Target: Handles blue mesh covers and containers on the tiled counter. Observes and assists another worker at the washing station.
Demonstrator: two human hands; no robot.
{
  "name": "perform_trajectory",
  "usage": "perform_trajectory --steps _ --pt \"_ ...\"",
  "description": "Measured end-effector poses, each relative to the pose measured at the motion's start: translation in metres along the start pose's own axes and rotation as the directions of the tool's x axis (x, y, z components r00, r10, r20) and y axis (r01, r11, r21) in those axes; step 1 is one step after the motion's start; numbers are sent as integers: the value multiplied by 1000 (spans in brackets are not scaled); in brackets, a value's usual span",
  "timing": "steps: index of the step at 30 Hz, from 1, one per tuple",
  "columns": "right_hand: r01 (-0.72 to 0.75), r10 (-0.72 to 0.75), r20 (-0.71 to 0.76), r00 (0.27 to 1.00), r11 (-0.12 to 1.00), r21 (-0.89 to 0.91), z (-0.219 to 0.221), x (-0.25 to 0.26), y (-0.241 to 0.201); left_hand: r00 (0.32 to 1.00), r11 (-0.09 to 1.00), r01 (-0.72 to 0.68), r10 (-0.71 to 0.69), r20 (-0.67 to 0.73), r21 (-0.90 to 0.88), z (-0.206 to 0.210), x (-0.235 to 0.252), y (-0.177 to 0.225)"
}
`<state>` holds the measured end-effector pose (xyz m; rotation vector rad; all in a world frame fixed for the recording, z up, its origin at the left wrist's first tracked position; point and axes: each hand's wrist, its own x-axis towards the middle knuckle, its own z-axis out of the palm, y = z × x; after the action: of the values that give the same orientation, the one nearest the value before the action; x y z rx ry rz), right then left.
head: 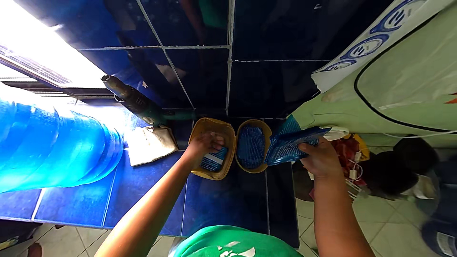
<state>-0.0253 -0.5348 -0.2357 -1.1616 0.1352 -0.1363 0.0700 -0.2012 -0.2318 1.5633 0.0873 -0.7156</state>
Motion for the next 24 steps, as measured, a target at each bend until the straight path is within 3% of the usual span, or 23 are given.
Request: perform_trajectory --steps 4,8,12,13,15,18,21,24 --pt "-43 46 43 998 997 -70 13 2 -1 998 988 -36 43 45 -153 -4 -33 11" --pt "-118 149 84 985 946 -303 46 14 -3 993 961 -87 106 59 -262 -9 -65 19" --pt "-67 150 138 979 877 -476 72 32 -12 979 938 -160 190 71 -308 -15 -93 21" --pt "-35 120 146 982 876 -481 74 33 -19 972 951 -202 224 71 -235 -16 -97 19" --pt "9 64 149 987 894 -447 74 30 -34 954 949 -297 289 80 107 -16 -98 11" --pt "57 -5 150 989 938 -343 68 22 -44 941 707 -337 265 209 622 -12 -78 -11" --pt "32 1 120 993 962 -272 66 9 -40 903 447 -430 219 370 785 -8 -48 -31" --pt "-13 36 77 996 960 -281 63 -9 -33 872 332 -489 185 453 807 -5 -27 -47"
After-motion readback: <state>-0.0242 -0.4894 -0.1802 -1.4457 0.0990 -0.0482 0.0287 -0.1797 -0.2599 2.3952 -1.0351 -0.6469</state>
